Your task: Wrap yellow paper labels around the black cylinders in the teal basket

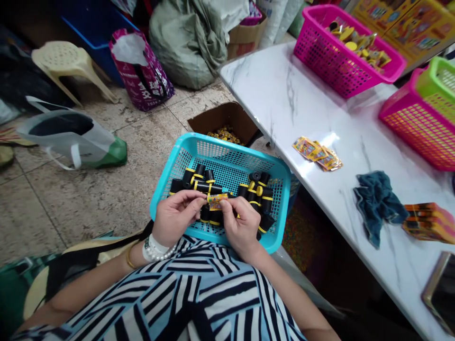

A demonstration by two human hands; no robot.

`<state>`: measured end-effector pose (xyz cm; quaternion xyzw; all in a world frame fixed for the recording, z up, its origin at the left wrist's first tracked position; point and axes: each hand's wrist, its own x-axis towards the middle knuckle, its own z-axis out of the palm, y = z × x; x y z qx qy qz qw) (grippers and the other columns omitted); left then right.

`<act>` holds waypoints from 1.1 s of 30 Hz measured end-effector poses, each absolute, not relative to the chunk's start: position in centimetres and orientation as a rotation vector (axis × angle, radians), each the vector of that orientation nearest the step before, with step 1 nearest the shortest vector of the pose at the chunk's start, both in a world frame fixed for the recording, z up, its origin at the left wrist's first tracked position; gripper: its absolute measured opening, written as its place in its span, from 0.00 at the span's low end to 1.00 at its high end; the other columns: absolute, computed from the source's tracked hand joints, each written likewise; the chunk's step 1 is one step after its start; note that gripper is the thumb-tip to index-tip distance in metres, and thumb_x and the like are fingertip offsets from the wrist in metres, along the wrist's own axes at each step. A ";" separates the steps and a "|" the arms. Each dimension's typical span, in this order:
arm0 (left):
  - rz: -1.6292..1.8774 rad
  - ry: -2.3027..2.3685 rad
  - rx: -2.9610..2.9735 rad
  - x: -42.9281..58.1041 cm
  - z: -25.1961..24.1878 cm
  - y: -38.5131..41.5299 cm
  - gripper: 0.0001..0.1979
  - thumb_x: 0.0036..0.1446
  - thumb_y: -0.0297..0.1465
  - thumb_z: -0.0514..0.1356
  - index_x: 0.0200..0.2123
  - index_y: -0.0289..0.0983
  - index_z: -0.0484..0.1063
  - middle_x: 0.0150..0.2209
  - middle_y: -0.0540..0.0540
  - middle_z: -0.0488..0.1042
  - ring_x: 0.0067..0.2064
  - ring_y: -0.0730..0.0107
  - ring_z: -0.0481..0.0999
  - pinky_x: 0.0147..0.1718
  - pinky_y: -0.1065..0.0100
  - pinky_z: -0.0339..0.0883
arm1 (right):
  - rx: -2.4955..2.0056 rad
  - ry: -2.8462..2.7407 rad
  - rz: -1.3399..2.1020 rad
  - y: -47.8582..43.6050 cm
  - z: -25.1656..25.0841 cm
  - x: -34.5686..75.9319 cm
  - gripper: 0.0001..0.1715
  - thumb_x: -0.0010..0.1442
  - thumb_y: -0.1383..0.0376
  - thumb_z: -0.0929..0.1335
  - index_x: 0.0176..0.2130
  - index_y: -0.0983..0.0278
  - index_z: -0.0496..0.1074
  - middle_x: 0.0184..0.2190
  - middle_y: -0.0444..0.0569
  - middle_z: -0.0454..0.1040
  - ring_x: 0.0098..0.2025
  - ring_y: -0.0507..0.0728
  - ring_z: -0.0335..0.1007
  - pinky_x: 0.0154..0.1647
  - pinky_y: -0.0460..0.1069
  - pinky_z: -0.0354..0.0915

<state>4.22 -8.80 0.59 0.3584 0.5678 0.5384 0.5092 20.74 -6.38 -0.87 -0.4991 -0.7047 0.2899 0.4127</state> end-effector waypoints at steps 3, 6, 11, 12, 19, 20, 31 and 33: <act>1.279 1.313 0.728 4.4 0.5 -8.8 0.09 0.55 0.35 0.65 0.36 0.35 0.74 0.23 0.52 0.74 0.18 0.81 0.66 0.17 0.77 0.59 | -1.255 -1.776 0.702 -6.3 -1.1 20.6 0.10 0.64 0.66 0.67 0.31 0.63 0.75 0.25 0.44 0.73 0.27 0.51 0.68 0.30 0.48 0.63; 1.282 1.267 0.621 4.6 0.4 -8.7 0.12 0.51 0.36 0.68 0.33 0.36 0.70 0.23 0.52 0.74 0.16 0.82 0.64 0.14 0.78 0.55 | -1.258 -1.784 0.686 -6.2 -1.2 20.4 0.11 0.65 0.65 0.67 0.30 0.63 0.74 0.25 0.44 0.73 0.27 0.51 0.67 0.29 0.48 0.63; 1.234 1.179 0.533 4.8 -0.5 -8.8 0.15 0.50 0.39 0.69 0.31 0.36 0.69 0.19 0.54 0.70 0.16 0.81 0.62 0.12 0.79 0.54 | -1.243 -1.781 0.692 -6.0 -1.2 20.1 0.10 0.64 0.66 0.67 0.30 0.62 0.75 0.25 0.44 0.73 0.27 0.51 0.68 0.29 0.48 0.64; 1.228 1.171 0.521 4.8 -0.7 -8.8 0.15 0.50 0.38 0.69 0.32 0.35 0.70 0.19 0.54 0.70 0.17 0.80 0.64 0.12 0.79 0.55 | -1.230 -1.789 0.691 -6.0 -1.2 20.1 0.10 0.64 0.66 0.67 0.30 0.62 0.75 0.25 0.44 0.73 0.27 0.51 0.68 0.29 0.48 0.64; 1.065 1.128 0.456 4.6 -1.3 -8.5 0.17 0.46 0.37 0.71 0.35 0.33 0.74 0.19 0.53 0.70 0.17 0.82 0.61 0.13 0.79 0.51 | -1.182 -1.834 0.663 -5.9 -0.9 19.8 0.07 0.64 0.67 0.68 0.33 0.62 0.75 0.26 0.44 0.75 0.28 0.51 0.70 0.31 0.47 0.66; 1.032 1.129 0.466 4.6 -1.3 -8.4 0.17 0.46 0.38 0.71 0.33 0.32 0.75 0.19 0.53 0.69 0.16 0.83 0.59 0.13 0.79 0.49 | -1.165 -1.869 0.684 -5.7 -0.7 20.1 0.08 0.64 0.66 0.68 0.32 0.62 0.75 0.26 0.45 0.75 0.27 0.51 0.70 0.30 0.47 0.66; 1.073 1.242 0.560 4.5 -0.1 -7.9 0.14 0.43 0.37 0.71 0.28 0.34 0.74 0.14 0.54 0.68 0.15 0.81 0.62 0.14 0.78 0.50 | -1.768 -2.778 -0.103 5.8 0.8 23.9 0.12 0.61 0.63 0.67 0.37 0.69 0.77 0.37 0.63 0.79 0.43 0.65 0.73 0.42 0.54 0.63; 1.045 1.207 0.476 4.3 -0.2 -7.6 0.15 0.44 0.36 0.71 0.32 0.33 0.75 0.14 0.54 0.68 0.14 0.82 0.60 0.13 0.78 0.48 | -1.788 -2.831 -0.044 7.2 -0.1 23.8 0.07 0.59 0.70 0.67 0.35 0.70 0.77 0.36 0.65 0.79 0.41 0.64 0.74 0.40 0.53 0.64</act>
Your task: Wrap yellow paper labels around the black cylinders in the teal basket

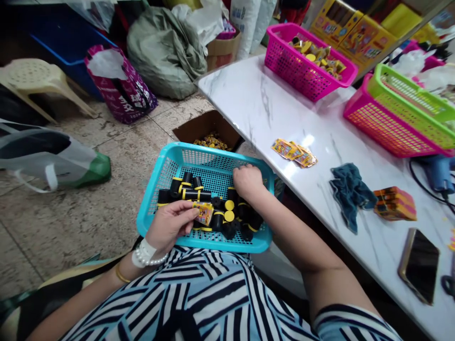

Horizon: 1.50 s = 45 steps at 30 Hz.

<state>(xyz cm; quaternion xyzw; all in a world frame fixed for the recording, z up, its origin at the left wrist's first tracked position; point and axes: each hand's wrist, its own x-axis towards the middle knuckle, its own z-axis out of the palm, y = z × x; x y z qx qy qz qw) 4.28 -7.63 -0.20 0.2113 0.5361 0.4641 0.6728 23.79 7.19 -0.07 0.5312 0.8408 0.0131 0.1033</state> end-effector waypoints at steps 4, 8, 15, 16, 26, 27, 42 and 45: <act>0.998 1.086 0.256 3.5 -0.6 -6.9 0.15 0.45 0.36 0.71 0.31 0.33 0.73 0.16 0.53 0.69 0.14 0.84 0.57 0.11 0.80 0.41 | 1.639 2.641 -0.167 6.9 -0.1 24.1 0.08 0.58 0.67 0.70 0.39 0.67 0.75 0.38 0.59 0.79 0.39 0.61 0.75 0.39 0.52 0.67; 1.021 0.995 0.148 3.7 -0.6 -6.1 0.14 0.44 0.32 0.72 0.30 0.33 0.70 0.26 0.48 0.76 0.17 0.84 0.64 0.10 0.81 0.43 | 1.922 2.974 -1.208 2.8 1.6 23.8 0.21 0.62 0.60 0.69 0.54 0.60 0.69 0.42 0.48 0.77 0.40 0.55 0.75 0.42 0.51 0.71; 0.981 0.943 0.229 5.0 -0.2 -6.2 0.15 0.45 0.34 0.72 0.32 0.32 0.72 0.22 0.52 0.71 0.17 0.84 0.64 0.10 0.82 0.44 | 1.575 2.834 -1.497 -1.7 2.1 23.8 0.25 0.62 0.61 0.69 0.58 0.57 0.70 0.44 0.49 0.78 0.44 0.56 0.73 0.48 0.54 0.69; 0.982 0.960 0.220 4.9 -0.3 -6.2 0.15 0.45 0.34 0.72 0.32 0.32 0.72 0.23 0.51 0.72 0.17 0.84 0.64 0.10 0.82 0.44 | 1.597 2.760 -1.629 -1.6 2.0 24.3 0.26 0.62 0.60 0.69 0.59 0.57 0.69 0.43 0.48 0.77 0.42 0.56 0.73 0.46 0.53 0.70; 0.998 0.874 0.000 4.9 -0.7 -5.3 0.10 0.49 0.26 0.69 0.34 0.29 0.74 0.29 0.50 0.72 0.19 0.89 0.59 0.12 0.84 0.46 | 1.915 2.242 -2.677 -2.2 0.7 23.6 0.25 0.60 0.52 0.69 0.54 0.57 0.69 0.46 0.53 0.79 0.47 0.62 0.78 0.50 0.60 0.73; 0.994 0.850 -0.015 5.0 -0.7 -5.2 0.10 0.49 0.26 0.69 0.35 0.29 0.74 0.29 0.50 0.71 0.19 0.89 0.59 0.12 0.84 0.46 | 1.951 2.259 -2.676 -2.5 0.5 23.3 0.24 0.60 0.52 0.69 0.53 0.57 0.69 0.47 0.53 0.79 0.49 0.62 0.77 0.52 0.60 0.72; 1.061 0.800 0.002 5.6 -1.0 -5.5 0.13 0.45 0.30 0.72 0.31 0.30 0.73 0.27 0.51 0.71 0.19 0.88 0.59 0.13 0.82 0.44 | 2.053 2.789 -2.004 -4.5 0.8 22.5 0.17 0.58 0.62 0.73 0.46 0.58 0.68 0.46 0.51 0.77 0.46 0.58 0.77 0.49 0.55 0.75; 1.129 0.936 0.100 5.4 -0.6 -5.8 0.17 0.44 0.34 0.73 0.34 0.31 0.75 0.28 0.50 0.71 0.22 0.84 0.63 0.14 0.82 0.46 | 2.169 2.837 -1.982 -4.4 0.7 22.3 0.18 0.55 0.61 0.75 0.44 0.59 0.69 0.41 0.49 0.77 0.42 0.57 0.77 0.44 0.53 0.75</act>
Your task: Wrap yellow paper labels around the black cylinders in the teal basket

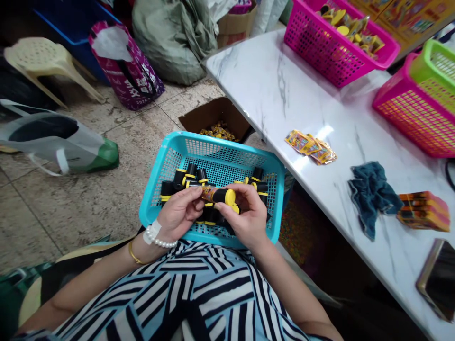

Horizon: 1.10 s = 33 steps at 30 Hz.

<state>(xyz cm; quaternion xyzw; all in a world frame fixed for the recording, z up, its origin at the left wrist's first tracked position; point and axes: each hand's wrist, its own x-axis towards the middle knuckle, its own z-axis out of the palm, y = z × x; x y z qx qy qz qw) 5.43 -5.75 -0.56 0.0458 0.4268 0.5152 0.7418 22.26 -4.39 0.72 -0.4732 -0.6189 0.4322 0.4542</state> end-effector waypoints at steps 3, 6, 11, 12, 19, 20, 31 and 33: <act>1.114 0.953 0.207 4.9 -0.1 -5.9 0.21 0.46 0.38 0.72 0.40 0.33 0.75 0.34 0.47 0.74 0.29 0.78 0.70 0.19 0.79 0.58 | -1.131 -1.555 1.035 -4.3 0.4 22.3 0.19 0.53 0.61 0.76 0.44 0.58 0.72 0.41 0.48 0.75 0.42 0.57 0.75 0.43 0.52 0.74; 0.996 0.900 0.312 4.2 -0.2 -5.8 0.22 0.46 0.38 0.72 0.41 0.33 0.76 0.35 0.46 0.75 0.30 0.75 0.72 0.24 0.75 0.63 | -1.097 -1.687 1.059 -4.2 0.4 22.5 0.20 0.54 0.63 0.76 0.48 0.57 0.75 0.43 0.49 0.73 0.45 0.57 0.72 0.43 0.53 0.73; 0.960 0.935 0.402 4.7 -0.7 -5.6 0.18 0.43 0.35 0.74 0.36 0.31 0.76 0.29 0.50 0.74 0.25 0.80 0.68 0.26 0.75 0.62 | -1.100 -1.968 0.902 -4.3 1.2 23.2 0.23 0.59 0.66 0.72 0.54 0.54 0.75 0.44 0.49 0.73 0.43 0.56 0.72 0.45 0.54 0.72; 0.958 0.922 0.419 5.0 -0.6 -5.6 0.19 0.43 0.35 0.74 0.36 0.31 0.76 0.28 0.50 0.74 0.26 0.80 0.69 0.27 0.75 0.62 | -1.084 -2.013 0.845 -4.3 1.2 23.2 0.24 0.59 0.67 0.72 0.54 0.53 0.74 0.43 0.49 0.73 0.43 0.57 0.73 0.45 0.54 0.72; 0.885 0.898 0.433 4.7 -0.3 -4.9 0.27 0.48 0.47 0.69 0.45 0.35 0.75 0.35 0.45 0.77 0.29 0.73 0.75 0.26 0.73 0.66 | -1.068 -2.063 0.584 -3.8 1.0 23.8 0.24 0.58 0.68 0.72 0.54 0.54 0.73 0.45 0.50 0.78 0.46 0.58 0.76 0.47 0.55 0.74; 0.853 0.911 0.425 4.3 -0.4 -4.8 0.27 0.50 0.49 0.67 0.45 0.35 0.74 0.33 0.45 0.76 0.28 0.73 0.75 0.24 0.73 0.65 | -1.044 -2.078 0.574 -3.8 1.0 23.9 0.24 0.58 0.69 0.72 0.54 0.55 0.73 0.45 0.50 0.78 0.46 0.59 0.76 0.48 0.56 0.74; 1.018 1.053 0.999 5.3 -1.0 -5.0 0.14 0.55 0.37 0.66 0.42 0.35 0.76 0.39 0.45 0.78 0.37 0.71 0.75 0.39 0.69 0.69 | -1.155 -1.665 1.018 -4.2 -0.9 22.9 0.13 0.53 0.65 0.76 0.41 0.60 0.78 0.36 0.48 0.80 0.36 0.56 0.78 0.39 0.52 0.76; 0.997 1.062 1.032 5.3 -0.9 -5.0 0.15 0.55 0.37 0.66 0.43 0.35 0.75 0.42 0.44 0.78 0.41 0.68 0.76 0.41 0.68 0.70 | -1.189 -1.489 1.217 -4.4 -1.1 22.9 0.13 0.53 0.65 0.76 0.41 0.60 0.78 0.36 0.47 0.81 0.35 0.55 0.78 0.38 0.51 0.77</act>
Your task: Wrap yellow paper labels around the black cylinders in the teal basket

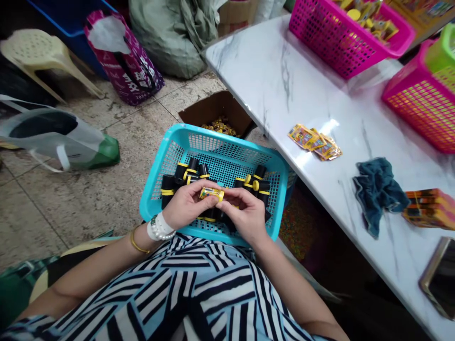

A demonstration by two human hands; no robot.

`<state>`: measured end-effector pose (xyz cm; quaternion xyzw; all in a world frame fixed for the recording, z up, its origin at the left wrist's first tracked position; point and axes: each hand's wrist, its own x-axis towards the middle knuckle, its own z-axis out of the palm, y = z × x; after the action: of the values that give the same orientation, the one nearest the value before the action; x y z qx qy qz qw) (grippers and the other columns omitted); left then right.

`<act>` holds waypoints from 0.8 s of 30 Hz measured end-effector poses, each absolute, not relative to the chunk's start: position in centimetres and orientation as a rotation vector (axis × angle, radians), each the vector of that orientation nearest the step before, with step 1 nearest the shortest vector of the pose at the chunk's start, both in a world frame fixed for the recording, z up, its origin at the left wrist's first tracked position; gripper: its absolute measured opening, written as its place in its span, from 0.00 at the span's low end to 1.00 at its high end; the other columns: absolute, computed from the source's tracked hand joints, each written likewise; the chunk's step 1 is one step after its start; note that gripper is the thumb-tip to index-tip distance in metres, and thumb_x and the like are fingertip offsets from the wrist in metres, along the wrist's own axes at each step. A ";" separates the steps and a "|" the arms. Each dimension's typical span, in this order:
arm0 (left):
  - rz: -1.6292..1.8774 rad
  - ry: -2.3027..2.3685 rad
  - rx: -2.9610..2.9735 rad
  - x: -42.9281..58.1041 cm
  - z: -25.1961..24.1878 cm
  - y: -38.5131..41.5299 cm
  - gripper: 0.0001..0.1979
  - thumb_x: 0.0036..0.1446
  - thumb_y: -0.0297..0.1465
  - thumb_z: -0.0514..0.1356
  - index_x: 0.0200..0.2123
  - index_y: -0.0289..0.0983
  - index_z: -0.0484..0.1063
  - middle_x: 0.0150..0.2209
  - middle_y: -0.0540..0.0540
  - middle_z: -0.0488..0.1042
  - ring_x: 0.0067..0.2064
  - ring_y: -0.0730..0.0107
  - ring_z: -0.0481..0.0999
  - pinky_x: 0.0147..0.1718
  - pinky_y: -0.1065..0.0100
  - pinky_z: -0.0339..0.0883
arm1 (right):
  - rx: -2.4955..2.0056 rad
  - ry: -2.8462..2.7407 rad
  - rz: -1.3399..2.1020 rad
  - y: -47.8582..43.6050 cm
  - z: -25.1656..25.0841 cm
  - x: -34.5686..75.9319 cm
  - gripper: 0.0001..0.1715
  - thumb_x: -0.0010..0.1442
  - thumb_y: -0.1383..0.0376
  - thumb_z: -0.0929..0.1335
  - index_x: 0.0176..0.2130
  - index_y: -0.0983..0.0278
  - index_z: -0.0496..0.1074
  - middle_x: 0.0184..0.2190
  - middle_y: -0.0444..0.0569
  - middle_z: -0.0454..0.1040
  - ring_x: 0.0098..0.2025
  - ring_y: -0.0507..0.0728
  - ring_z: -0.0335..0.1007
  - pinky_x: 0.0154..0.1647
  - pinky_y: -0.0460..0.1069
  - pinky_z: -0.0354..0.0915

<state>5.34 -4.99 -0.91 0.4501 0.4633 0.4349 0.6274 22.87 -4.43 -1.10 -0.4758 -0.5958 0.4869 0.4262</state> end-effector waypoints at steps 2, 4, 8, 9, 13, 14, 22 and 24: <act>0.955 1.061 0.953 5.1 -0.9 -5.0 0.21 0.54 0.41 0.66 0.48 0.36 0.72 0.38 0.45 0.78 0.35 0.70 0.76 0.35 0.69 0.70 | -1.202 -1.393 1.278 -4.6 -1.2 22.9 0.14 0.54 0.64 0.76 0.43 0.59 0.78 0.36 0.46 0.80 0.36 0.54 0.78 0.40 0.51 0.77; 0.921 1.044 0.830 4.7 -1.1 -5.0 0.26 0.55 0.45 0.65 0.51 0.36 0.68 0.31 0.48 0.76 0.28 0.74 0.73 0.26 0.72 0.67 | -1.179 -1.393 1.272 -4.6 -1.2 23.2 0.20 0.54 0.65 0.76 0.47 0.56 0.77 0.38 0.46 0.78 0.37 0.54 0.77 0.42 0.51 0.76; 0.827 0.972 0.649 4.3 -1.4 -4.8 0.23 0.52 0.49 0.65 0.37 0.33 0.71 0.24 0.51 0.71 0.20 0.80 0.67 0.19 0.76 0.58 | -1.088 -1.587 1.347 -4.2 -1.1 23.9 0.27 0.56 0.64 0.75 0.55 0.52 0.74 0.43 0.47 0.74 0.39 0.54 0.74 0.43 0.52 0.75; 0.803 0.968 0.616 4.3 -1.3 -4.8 0.23 0.52 0.49 0.66 0.33 0.33 0.70 0.23 0.51 0.71 0.19 0.81 0.66 0.17 0.77 0.56 | -1.076 -1.628 1.369 -4.1 -1.1 24.0 0.25 0.56 0.63 0.75 0.53 0.52 0.75 0.43 0.48 0.74 0.39 0.54 0.74 0.42 0.52 0.74; 0.792 0.863 0.432 4.8 -0.8 -5.1 0.23 0.49 0.48 0.68 0.34 0.35 0.69 0.21 0.53 0.69 0.17 0.83 0.63 0.15 0.79 0.52 | -1.027 -1.528 1.402 -4.0 -1.0 23.9 0.12 0.53 0.63 0.76 0.40 0.56 0.80 0.39 0.48 0.73 0.37 0.54 0.73 0.36 0.52 0.75; 0.795 0.822 0.396 4.9 -0.7 -5.2 0.23 0.47 0.46 0.70 0.35 0.35 0.69 0.20 0.54 0.68 0.17 0.84 0.62 0.14 0.80 0.51 | -1.019 -1.477 1.405 -4.0 -1.0 23.9 0.10 0.53 0.62 0.76 0.39 0.56 0.80 0.38 0.47 0.72 0.35 0.54 0.73 0.33 0.51 0.75; 0.825 0.834 0.263 6.1 -0.7 -5.7 0.23 0.45 0.47 0.71 0.30 0.35 0.67 0.15 0.57 0.65 0.11 0.87 0.53 0.08 0.80 0.44 | -1.042 -1.709 1.081 -4.0 -0.8 23.6 0.08 0.55 0.68 0.75 0.37 0.58 0.80 0.34 0.47 0.74 0.35 0.54 0.72 0.32 0.50 0.72; 0.806 0.791 0.232 6.2 -0.7 -5.6 0.23 0.44 0.46 0.72 0.31 0.34 0.69 0.15 0.57 0.65 0.11 0.87 0.52 0.08 0.81 0.44 | -1.026 -1.710 1.008 -4.2 -0.8 23.5 0.08 0.55 0.70 0.75 0.36 0.58 0.80 0.31 0.45 0.73 0.31 0.52 0.72 0.30 0.49 0.71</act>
<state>6.20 -5.65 -0.75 0.1097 0.3739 0.3811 0.8384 23.50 -4.16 -0.81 -0.4127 -0.6880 0.4054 0.4382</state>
